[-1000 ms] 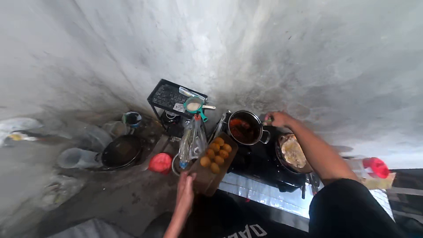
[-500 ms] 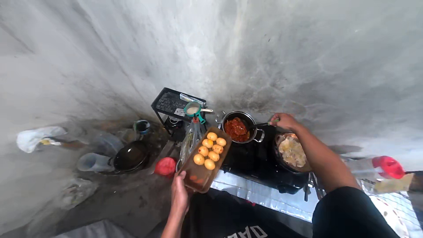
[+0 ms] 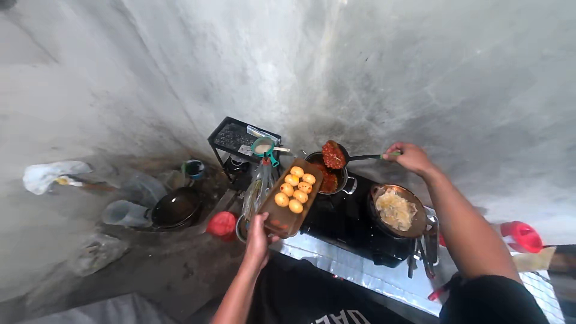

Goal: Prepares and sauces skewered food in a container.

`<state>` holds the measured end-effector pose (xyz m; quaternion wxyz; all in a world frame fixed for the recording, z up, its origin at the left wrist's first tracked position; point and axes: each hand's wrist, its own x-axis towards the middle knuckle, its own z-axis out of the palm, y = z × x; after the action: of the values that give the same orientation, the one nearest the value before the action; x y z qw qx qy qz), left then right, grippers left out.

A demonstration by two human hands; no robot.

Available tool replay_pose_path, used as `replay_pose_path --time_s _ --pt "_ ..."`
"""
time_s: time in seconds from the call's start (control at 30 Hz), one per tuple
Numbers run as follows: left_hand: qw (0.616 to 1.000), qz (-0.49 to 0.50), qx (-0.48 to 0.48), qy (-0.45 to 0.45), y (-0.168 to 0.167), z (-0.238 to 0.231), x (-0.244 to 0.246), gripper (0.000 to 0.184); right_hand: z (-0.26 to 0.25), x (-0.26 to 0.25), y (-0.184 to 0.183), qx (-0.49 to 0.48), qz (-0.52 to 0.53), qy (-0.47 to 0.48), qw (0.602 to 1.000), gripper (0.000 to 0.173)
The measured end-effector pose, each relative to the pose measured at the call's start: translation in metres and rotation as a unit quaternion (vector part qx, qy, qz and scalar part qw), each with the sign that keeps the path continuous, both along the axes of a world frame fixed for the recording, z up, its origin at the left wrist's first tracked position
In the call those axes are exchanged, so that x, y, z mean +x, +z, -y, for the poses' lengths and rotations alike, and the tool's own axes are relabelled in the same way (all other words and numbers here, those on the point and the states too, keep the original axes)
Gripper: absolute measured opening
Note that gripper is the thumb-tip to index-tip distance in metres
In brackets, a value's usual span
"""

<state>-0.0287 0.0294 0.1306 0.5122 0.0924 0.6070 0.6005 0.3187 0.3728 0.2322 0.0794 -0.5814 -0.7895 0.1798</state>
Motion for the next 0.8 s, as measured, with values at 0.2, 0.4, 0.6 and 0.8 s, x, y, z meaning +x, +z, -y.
replay_pose_path --time_s 0.2,0.4,0.6,0.8 --pt "0.999 0.026 0.009 -0.018 0.007 -0.024 0.009 0.047 0.043 -0.024 0.016 0.028 -0.035 0.022 0.999 0.027" --pt "0.999 0.039 0.013 -0.03 0.013 -0.036 0.015 0.049 0.099 -0.053 0.016 0.042 -0.022 0.016 0.999 0.027" --pt "0.997 0.057 0.021 -0.036 0.016 -0.037 0.015 0.048 0.124 -0.061 0.008 0.086 0.034 0.007 0.996 0.031" --pt "0.997 0.059 0.019 -0.038 0.018 -0.038 0.015 0.049 0.135 -0.057 0.0 0.135 0.017 0.002 0.991 0.032"
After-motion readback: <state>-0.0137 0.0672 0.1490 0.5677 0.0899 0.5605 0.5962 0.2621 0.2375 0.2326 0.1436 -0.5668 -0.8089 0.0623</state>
